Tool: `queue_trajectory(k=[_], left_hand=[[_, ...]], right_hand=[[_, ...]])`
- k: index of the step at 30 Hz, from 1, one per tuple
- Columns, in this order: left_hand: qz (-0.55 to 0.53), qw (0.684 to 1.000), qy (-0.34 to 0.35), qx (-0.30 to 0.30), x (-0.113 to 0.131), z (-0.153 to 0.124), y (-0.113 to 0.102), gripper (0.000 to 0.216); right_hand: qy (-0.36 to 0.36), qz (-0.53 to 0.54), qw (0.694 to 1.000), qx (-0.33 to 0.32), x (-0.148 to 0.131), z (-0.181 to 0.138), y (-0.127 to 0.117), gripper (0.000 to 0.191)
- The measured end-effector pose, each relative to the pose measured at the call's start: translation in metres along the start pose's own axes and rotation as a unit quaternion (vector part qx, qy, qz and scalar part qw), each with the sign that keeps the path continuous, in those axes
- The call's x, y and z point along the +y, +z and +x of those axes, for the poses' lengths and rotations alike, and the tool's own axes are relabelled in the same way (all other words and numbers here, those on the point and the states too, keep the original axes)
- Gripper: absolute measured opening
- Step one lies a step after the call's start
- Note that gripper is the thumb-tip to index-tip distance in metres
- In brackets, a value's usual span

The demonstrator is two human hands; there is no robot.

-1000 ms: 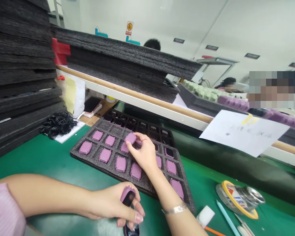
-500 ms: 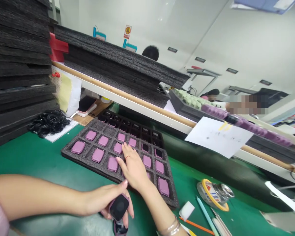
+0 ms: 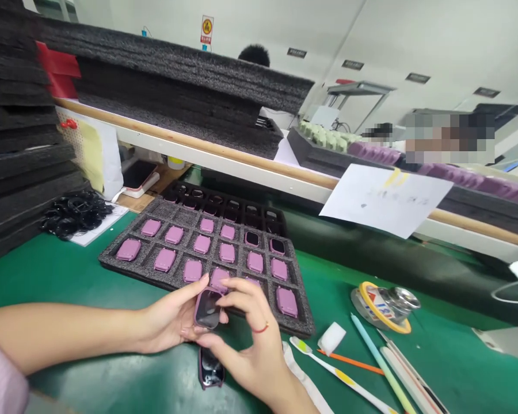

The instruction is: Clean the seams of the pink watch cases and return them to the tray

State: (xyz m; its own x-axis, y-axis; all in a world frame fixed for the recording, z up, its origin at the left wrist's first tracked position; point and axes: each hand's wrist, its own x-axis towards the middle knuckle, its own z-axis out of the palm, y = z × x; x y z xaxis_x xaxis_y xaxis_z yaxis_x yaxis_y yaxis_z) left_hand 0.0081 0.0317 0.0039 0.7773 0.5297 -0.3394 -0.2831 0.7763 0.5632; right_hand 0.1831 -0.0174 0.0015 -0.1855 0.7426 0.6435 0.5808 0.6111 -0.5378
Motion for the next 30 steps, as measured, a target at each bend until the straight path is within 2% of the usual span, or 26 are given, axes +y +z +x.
queue_trajectory(k=[3,8,11,13,15,18,21,23,26,28,30], left_hand=[[-0.018,1.000,-0.003,-0.021,-0.001,0.002,-0.001,0.049],[-0.024,0.999,-0.012,-0.033,-0.003,0.001,-0.002,0.050],[-0.012,0.999,-0.023,-0.043,-0.003,0.000,-0.001,0.052],[-0.002,0.998,-0.030,-0.046,-0.002,-0.002,0.000,0.056],[0.004,0.998,-0.034,-0.048,-0.001,-0.003,0.001,0.060],[0.006,0.998,-0.041,-0.054,0.001,-0.004,0.002,0.060],[0.007,0.997,-0.051,-0.062,0.002,-0.005,0.003,0.060],[0.007,0.997,-0.050,-0.064,0.003,-0.005,0.004,0.060],[0.010,0.997,-0.043,-0.070,0.002,-0.006,0.005,0.060],[0.011,0.996,-0.040,-0.077,0.002,-0.007,0.005,0.059],[0.014,0.996,-0.037,-0.084,0.002,-0.008,0.005,0.058]], right_hand=[[-0.036,-0.010,0.999,-0.029,-0.011,0.004,0.003,0.014],[-0.035,0.003,0.999,0.006,-0.014,0.008,0.005,0.006],[0.057,0.089,0.992,0.072,-0.013,0.009,0.002,0.009],[0.140,0.150,0.970,0.134,-0.009,0.011,-0.002,0.010],[0.195,0.187,0.945,0.183,-0.003,0.012,-0.005,0.019],[0.249,0.224,0.916,0.218,0.006,0.012,-0.008,0.025],[0.279,0.252,0.899,0.224,0.006,0.011,-0.006,0.022],[0.272,0.263,0.901,0.211,0.002,0.009,-0.004,0.017],[0.228,0.246,0.925,0.180,-0.004,0.006,-0.003,0.014],[0.188,0.199,0.948,0.164,-0.004,0.003,-0.004,0.005],[0.131,0.132,0.971,0.152,-0.002,0.001,-0.006,0.010]])
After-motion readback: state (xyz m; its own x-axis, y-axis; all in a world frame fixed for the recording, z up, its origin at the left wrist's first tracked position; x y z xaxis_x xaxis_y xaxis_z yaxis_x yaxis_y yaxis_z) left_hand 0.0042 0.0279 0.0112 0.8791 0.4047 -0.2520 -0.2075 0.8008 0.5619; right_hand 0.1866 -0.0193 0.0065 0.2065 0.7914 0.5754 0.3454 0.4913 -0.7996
